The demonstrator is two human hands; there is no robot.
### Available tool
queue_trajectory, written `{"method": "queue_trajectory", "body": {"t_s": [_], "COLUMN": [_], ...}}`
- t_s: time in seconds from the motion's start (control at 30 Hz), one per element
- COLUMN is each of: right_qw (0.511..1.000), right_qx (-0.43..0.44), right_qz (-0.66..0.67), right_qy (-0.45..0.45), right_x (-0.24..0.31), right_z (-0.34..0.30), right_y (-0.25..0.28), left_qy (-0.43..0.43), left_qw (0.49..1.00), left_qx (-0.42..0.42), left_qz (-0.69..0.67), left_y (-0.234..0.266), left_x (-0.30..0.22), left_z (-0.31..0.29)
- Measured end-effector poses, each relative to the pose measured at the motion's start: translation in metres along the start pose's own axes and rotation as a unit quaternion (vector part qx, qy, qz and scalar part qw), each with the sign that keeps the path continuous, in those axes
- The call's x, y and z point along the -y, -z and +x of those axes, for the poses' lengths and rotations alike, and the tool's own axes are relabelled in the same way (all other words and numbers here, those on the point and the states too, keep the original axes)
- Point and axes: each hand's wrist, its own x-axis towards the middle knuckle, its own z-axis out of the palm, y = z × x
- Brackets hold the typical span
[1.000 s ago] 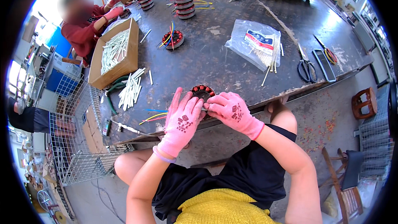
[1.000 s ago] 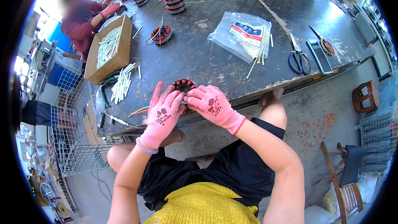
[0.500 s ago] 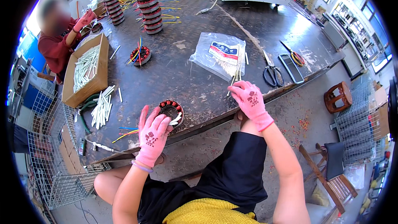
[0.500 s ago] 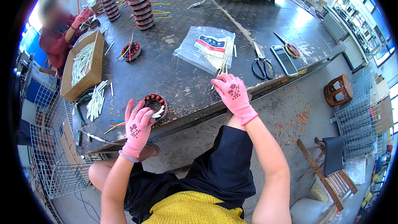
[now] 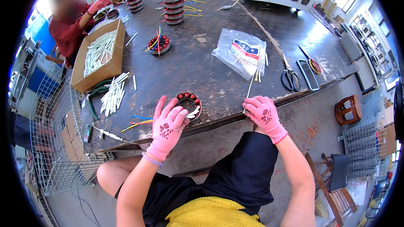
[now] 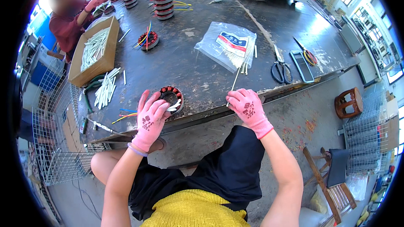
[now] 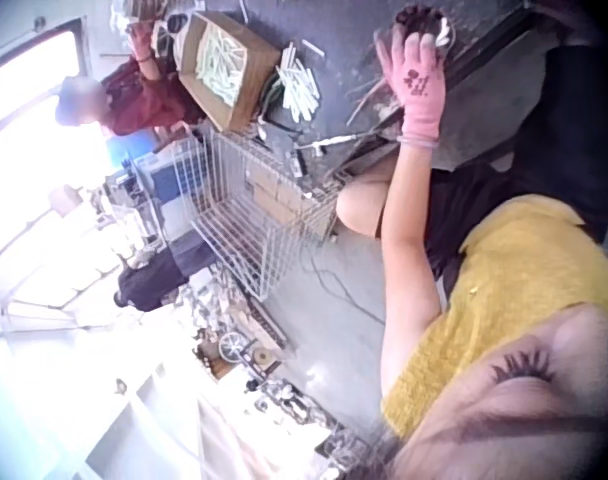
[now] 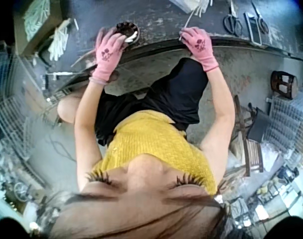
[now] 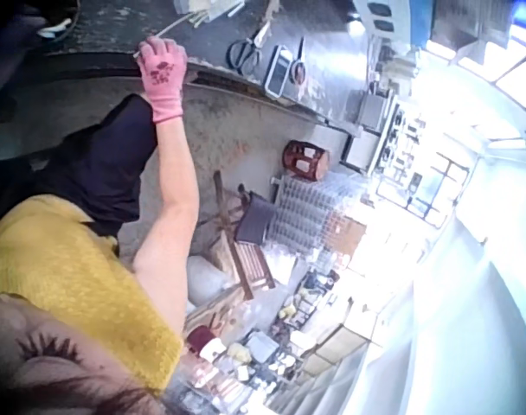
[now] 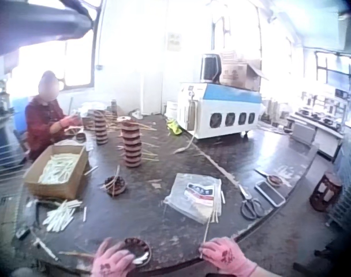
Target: The person slides white insulating sleeves over wires on a motor stator, uses scissors to cut a wire, and tucks the wire ends into the stator housing.
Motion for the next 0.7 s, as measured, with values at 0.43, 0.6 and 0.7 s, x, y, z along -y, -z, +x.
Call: {"method": "queue_trajectory", "body": {"t_s": [0.43, 0.6, 0.7], "right_qw": [0.876, 0.879, 0.886], "right_qx": [0.030, -0.022, -0.046], "right_qz": [0.479, 0.473, 0.460], "right_qy": [-0.049, -0.050, -0.039], "right_x": [0.120, 0.143, 0.144], "right_z": [0.010, 0.008, 0.011], "right_y": [0.066, 0.046, 0.040], "left_qy": [0.005, 0.008, 0.004], "left_qw": [1.000, 1.000, 1.000], "left_qx": [0.004, -0.006, -0.009], "left_qz": [-0.001, -0.023, -0.024], "left_y": [0.000, -0.001, -0.002], "left_x": [0.002, 0.001, 0.001], "left_z": [-0.002, -0.001, -0.001]}}
